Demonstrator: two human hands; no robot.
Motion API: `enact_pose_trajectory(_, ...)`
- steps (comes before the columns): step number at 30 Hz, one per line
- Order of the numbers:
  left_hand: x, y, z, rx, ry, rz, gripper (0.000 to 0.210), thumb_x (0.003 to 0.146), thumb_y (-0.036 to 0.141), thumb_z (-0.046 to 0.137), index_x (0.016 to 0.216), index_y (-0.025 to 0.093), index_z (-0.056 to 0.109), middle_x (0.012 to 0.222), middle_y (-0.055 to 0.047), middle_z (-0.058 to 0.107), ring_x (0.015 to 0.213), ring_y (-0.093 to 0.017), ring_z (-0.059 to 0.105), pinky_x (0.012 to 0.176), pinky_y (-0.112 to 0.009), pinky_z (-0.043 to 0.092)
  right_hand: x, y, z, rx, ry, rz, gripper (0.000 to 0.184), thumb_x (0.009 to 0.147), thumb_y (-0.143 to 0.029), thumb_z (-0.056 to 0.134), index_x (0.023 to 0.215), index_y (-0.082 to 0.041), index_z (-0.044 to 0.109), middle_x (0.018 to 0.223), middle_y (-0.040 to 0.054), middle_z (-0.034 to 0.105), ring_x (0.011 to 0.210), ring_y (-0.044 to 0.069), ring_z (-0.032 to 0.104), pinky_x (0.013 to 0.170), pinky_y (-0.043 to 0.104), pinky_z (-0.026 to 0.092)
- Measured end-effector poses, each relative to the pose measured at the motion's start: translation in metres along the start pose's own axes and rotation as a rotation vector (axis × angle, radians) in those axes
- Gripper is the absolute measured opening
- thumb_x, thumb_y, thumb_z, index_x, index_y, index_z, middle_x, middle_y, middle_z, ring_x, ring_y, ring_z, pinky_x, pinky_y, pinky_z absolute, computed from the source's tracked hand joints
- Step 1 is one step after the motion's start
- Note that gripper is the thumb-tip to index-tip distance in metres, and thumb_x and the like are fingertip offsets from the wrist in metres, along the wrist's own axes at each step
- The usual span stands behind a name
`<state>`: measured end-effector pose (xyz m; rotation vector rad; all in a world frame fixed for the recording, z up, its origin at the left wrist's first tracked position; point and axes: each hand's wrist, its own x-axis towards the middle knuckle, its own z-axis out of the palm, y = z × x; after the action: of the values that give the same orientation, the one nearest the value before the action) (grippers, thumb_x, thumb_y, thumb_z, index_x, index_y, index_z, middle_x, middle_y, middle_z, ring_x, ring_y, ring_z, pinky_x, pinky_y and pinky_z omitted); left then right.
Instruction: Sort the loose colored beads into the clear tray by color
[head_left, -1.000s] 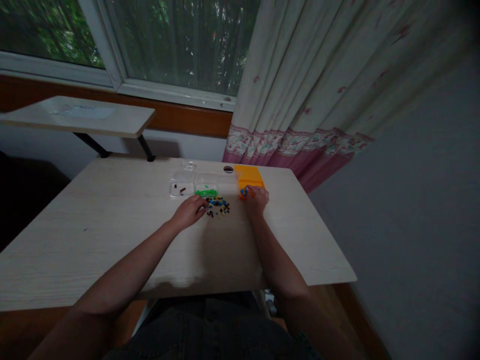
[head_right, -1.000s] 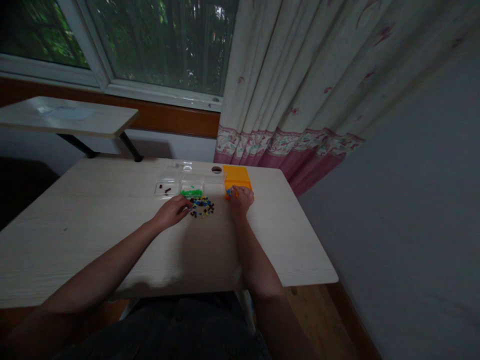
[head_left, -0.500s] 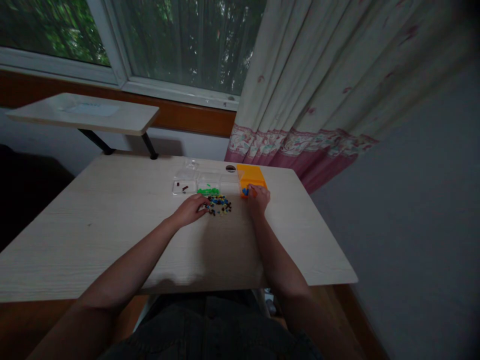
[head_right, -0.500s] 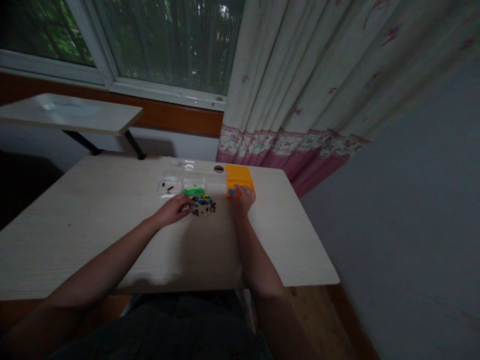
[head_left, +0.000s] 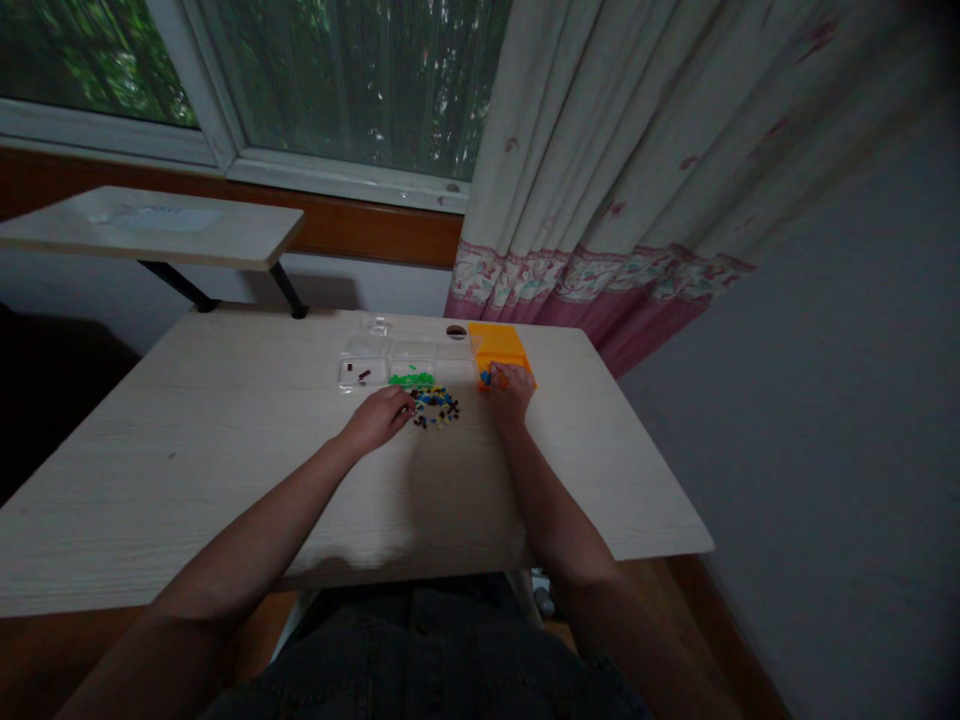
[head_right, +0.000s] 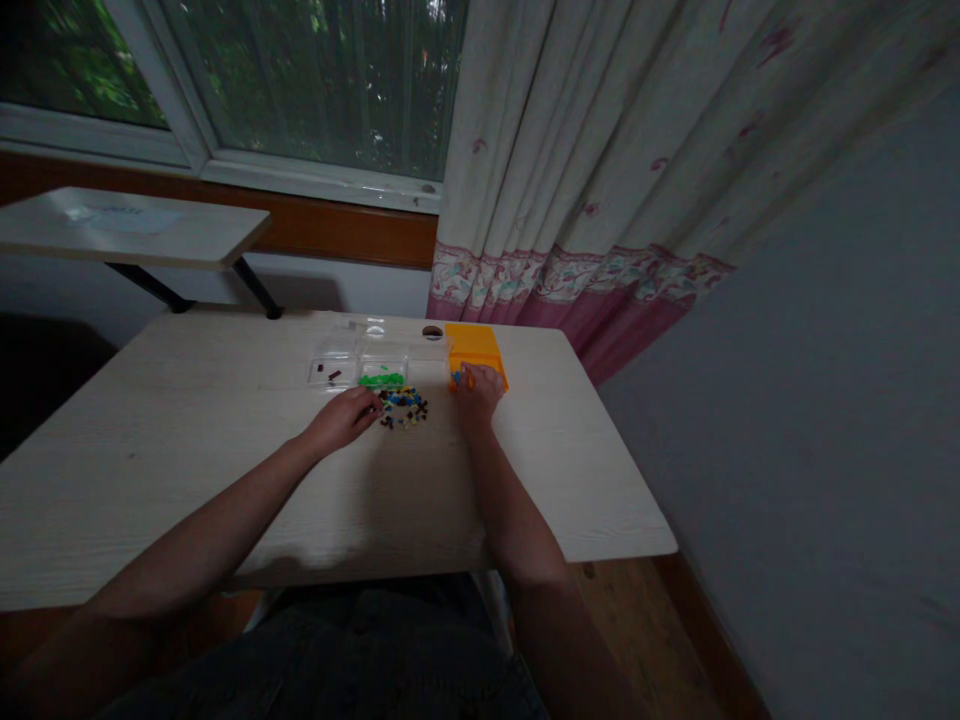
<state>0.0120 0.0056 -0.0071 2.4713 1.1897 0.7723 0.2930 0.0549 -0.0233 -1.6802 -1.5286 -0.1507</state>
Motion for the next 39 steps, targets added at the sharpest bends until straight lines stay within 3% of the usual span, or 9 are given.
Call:
enact_pose_trajectory(6,0.001,0.002,0.001,0.055,0.008,-0.014,0.018,0.095,0.031,0.048,0.093,0.019,0.060,0.090,-0.008,0.059,0.086,-0.021,0.057,0.079,-0.032,0.046,-0.004,-0.019,-0.010,0.017,-0.085,-0.108,0.027,0.093,-0.030,0.049,0.104,-0.021,0.072,0.098,0.0074,0.064,0.097,0.021,0.052,0.091,0.037,0.037)
enact_pose_trajectory(12,0.001,0.004,0.000,0.043,0.020,-0.039,0.022,0.096,0.034,0.045,0.089,0.019,0.059,0.087,-0.007,0.058,0.084,-0.021,0.056,0.078,-0.032,0.045,-0.022,-0.052,-0.015,0.131,-0.191,-0.413,0.024,0.092,-0.026,0.053,0.107,-0.024,0.071,0.102,0.0065,0.066,0.104,0.020,0.054,0.099,0.037,0.035)
enact_pose_trajectory(18,0.003,0.000,0.001,-0.131,0.133,-0.100,0.020,0.095,0.030,0.044,0.088,0.017,0.058,0.085,-0.006,0.057,0.082,-0.018,0.055,0.073,-0.030,0.045,-0.037,-0.073,-0.014,0.191,-0.389,-0.678,0.024,0.091,-0.033,0.059,0.111,-0.026,0.070,0.098,0.0043,0.070,0.101,0.020,0.055,0.095,0.037,0.037)
enact_pose_trajectory(25,0.004,-0.003,0.011,-0.300,0.176,-0.121,0.024,0.095,0.035,0.044,0.088,0.017,0.059,0.081,-0.004,0.057,0.076,-0.016,0.053,0.068,-0.027,0.043,-0.043,-0.076,-0.012,0.213,-0.365,-0.708,0.020,0.091,-0.034,0.060,0.107,-0.028,0.071,0.095,0.0031,0.072,0.099,0.019,0.057,0.095,0.036,0.037)
enact_pose_trajectory(39,0.004,0.000,0.008,-0.248,0.116,-0.106,0.029,0.097,0.035,0.042,0.082,0.017,0.059,0.081,-0.005,0.059,0.080,-0.017,0.056,0.073,-0.029,0.045,-0.044,-0.082,-0.014,0.164,-0.365,-0.688,0.017,0.093,-0.030,0.057,0.091,-0.026,0.073,0.089,0.0027,0.072,0.095,0.019,0.056,0.094,0.037,0.035)
